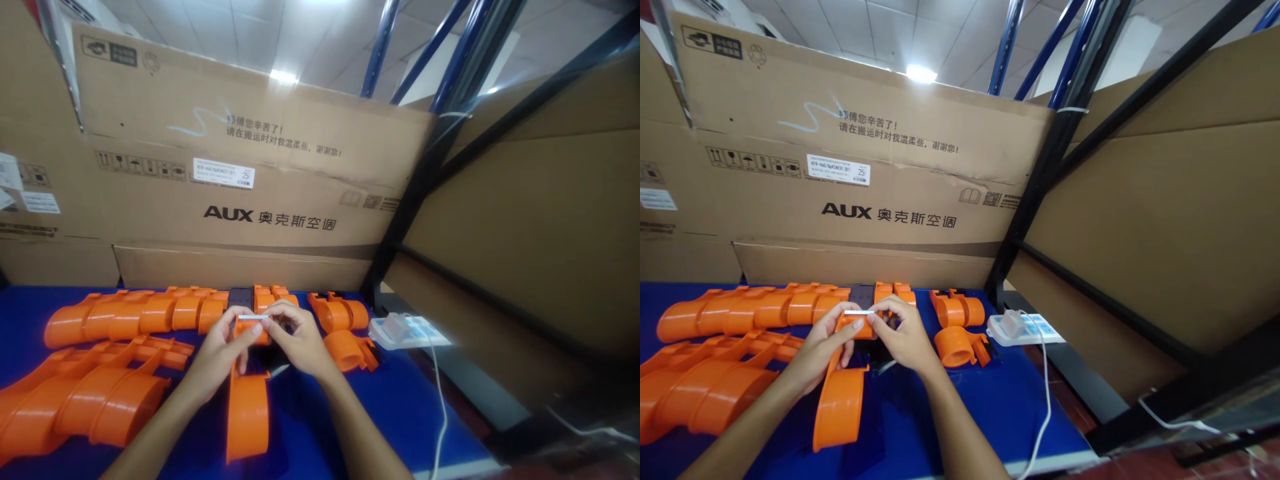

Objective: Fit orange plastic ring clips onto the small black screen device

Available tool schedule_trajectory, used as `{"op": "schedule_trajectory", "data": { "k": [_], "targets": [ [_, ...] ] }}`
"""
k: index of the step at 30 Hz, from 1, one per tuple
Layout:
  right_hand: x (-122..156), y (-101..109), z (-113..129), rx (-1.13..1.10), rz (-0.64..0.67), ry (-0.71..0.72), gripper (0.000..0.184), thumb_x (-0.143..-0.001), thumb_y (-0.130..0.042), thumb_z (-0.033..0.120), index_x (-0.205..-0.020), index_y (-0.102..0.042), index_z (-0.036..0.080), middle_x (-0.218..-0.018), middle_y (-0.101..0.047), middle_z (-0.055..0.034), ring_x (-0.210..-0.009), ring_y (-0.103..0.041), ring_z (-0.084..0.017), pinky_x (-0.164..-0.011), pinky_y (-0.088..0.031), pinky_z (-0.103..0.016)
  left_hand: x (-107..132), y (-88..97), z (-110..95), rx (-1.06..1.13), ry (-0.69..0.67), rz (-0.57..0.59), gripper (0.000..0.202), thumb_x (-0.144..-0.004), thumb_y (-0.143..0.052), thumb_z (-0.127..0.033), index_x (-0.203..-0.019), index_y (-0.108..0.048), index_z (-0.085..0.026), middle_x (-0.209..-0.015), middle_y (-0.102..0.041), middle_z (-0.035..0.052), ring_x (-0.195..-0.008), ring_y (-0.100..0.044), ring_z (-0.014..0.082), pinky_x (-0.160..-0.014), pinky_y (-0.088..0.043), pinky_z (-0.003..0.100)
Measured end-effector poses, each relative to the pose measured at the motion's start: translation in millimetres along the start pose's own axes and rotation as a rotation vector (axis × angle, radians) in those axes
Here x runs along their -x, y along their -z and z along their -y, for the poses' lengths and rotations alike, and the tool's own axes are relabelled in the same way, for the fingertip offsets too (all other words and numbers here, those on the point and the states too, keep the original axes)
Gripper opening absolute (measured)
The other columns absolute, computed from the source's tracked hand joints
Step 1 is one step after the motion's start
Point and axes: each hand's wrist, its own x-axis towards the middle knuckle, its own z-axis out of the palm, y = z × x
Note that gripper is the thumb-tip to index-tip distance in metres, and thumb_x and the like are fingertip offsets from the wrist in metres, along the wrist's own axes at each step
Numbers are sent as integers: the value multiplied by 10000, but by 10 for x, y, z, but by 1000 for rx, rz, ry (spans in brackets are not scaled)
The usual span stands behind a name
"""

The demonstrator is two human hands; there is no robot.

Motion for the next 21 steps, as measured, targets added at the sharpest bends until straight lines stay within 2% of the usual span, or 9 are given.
{"op": "schedule_trajectory", "data": {
  "k": [6,12,15,17,18,19,21],
  "targets": [
    [16,-5,-17,38,-67,13,202,-922,-633,404,-918,-666,205,-883,-651,-49,-775,-596,-177,-692,-484,-284,-46,12,-21,-11,-43,-1,287,-821,-718,-427,-960,-589,-211,-562,-553,-56,-363,-412,61,-395,-299,190],
    [29,19,-41,8,-131,-41,189,-897,-649,383,-873,-647,196,-850,-629,-34,-742,-565,-169,-665,-445,-274,-44,43,-13,-20,-59,-61,343,-817,-727,-460,-1011,-585,-216,-446,-509,-79,-344,-400,78,-400,-297,186],
    [16,145,-83,-24,-245,-31,151,-891,-613,335,-833,-615,195,-797,-593,-13,-735,-535,-164,-681,-427,-273,-39,101,-101,88,-46,-122,345,-815,-732,-453,-1015,-597,-206,-410,-489,-85,-321,-394,80,-386,-293,181],
    [8,270,-97,-21,-346,0,105,-875,-571,268,-794,-572,201,-763,-553,4,-724,-508,-160,-681,-410,-272,-53,170,-182,225,5,-140,309,-823,-717,-459,-932,-609,-190,-406,-486,-74,-313,-415,88,-377,-322,189],
    [8,333,-93,15,-357,18,92,-855,-559,226,-766,-554,203,-749,-533,10,-715,-493,-158,-681,-401,-273,-65,208,-220,307,44,-146,300,-827,-707,-460,-893,-611,-184,-419,-503,-62,-321,-444,97,-377,-348,195],
    [11,388,-83,77,-320,39,97,-827,-552,181,-733,-541,203,-742,-519,11,-720,-484,-160,-692,-395,-277,-80,245,-252,392,85,-155,291,-830,-699,-456,-869,-612,-181,-445,-535,-46,-341,-485,109,-385,-383,204],
    [29,457,-47,231,-108,66,116,-761,-559,108,-692,-544,200,-755,-521,5,-771,-490,-173,-737,-394,-289,-107,297,-294,556,155,-187,259,-834,-691,-426,-877,-621,-180,-544,-623,-9,-407,-577,138,-417,-457,229]
  ]
}}
